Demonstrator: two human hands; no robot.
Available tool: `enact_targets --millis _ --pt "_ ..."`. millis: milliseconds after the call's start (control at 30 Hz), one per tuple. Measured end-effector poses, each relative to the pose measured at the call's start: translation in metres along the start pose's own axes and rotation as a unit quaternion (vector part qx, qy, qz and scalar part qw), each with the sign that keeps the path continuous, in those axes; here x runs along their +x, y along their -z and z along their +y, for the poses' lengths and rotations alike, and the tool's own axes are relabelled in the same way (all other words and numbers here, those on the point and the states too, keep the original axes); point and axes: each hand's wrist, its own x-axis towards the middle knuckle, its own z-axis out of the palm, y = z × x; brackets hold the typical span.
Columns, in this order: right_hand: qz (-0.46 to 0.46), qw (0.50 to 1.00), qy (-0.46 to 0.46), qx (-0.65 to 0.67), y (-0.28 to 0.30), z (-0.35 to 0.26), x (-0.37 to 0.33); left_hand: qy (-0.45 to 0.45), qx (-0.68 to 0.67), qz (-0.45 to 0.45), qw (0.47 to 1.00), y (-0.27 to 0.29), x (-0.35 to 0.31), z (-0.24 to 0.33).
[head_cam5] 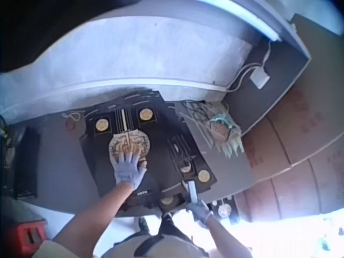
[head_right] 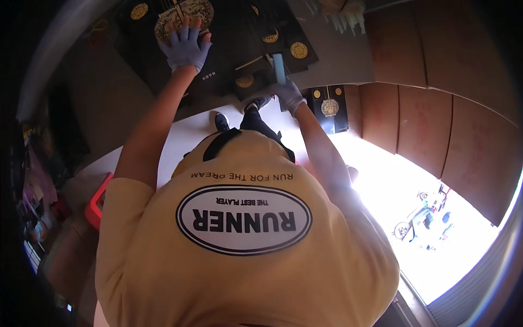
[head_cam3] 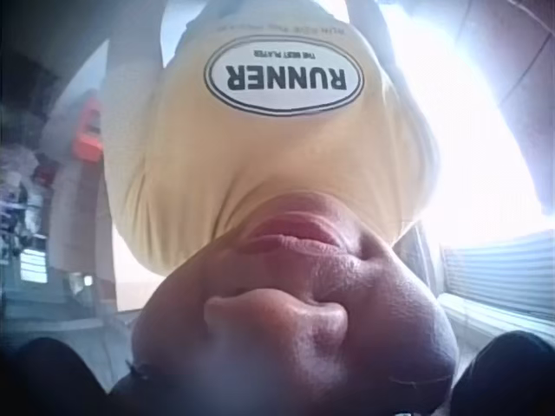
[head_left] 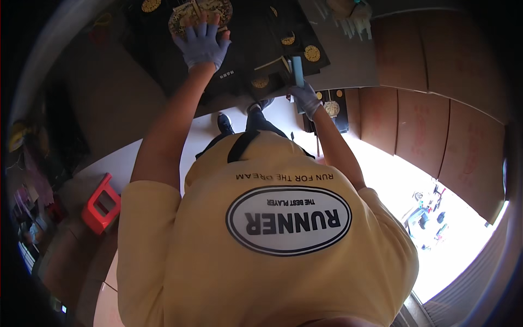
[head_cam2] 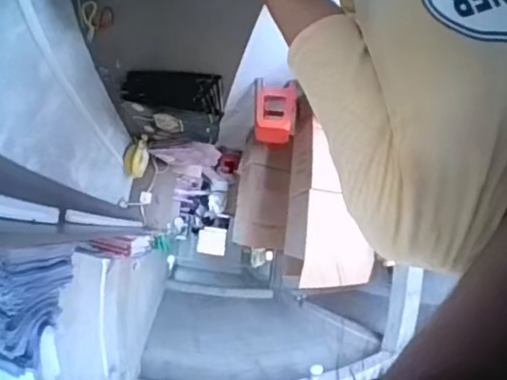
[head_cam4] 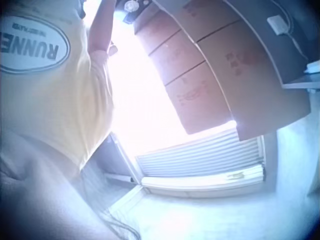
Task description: The person applies a strip of adhesive tape to the edge of a black rectangular package with gold patterns using a handheld dispenser. They repeatedly smooth the tape down with their gloved fingers to ensure it adheres properly. The person handles multiple packages, applying tape to each one individually.
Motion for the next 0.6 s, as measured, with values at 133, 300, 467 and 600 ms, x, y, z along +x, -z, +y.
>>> enact_targets --millis 133,300,467,600 --pt "0.000 0.997 0.031 -0.075 -0.042 -0.024 -0.003 -0.007 0.052 0.041 0.998 0.011 0.009 -0.006" --pt "0.117 0.962 -0.066 -0.236 -0.072 -0.006 0.008 0.008 -0.165 -0.051 0.985 0.047 0.003 -0.001" --pt "0.087 0.956 -0.111 -0.257 -0.051 -0.041 0.005 0.024 -0.166 -0.035 0.985 0.047 0.006 -0.001" --pt "0.014 0.975 -0.055 -0.217 0.016 -0.055 0.013 -0.030 -0.089 -0.028 0.995 0.031 0.010 0.001"
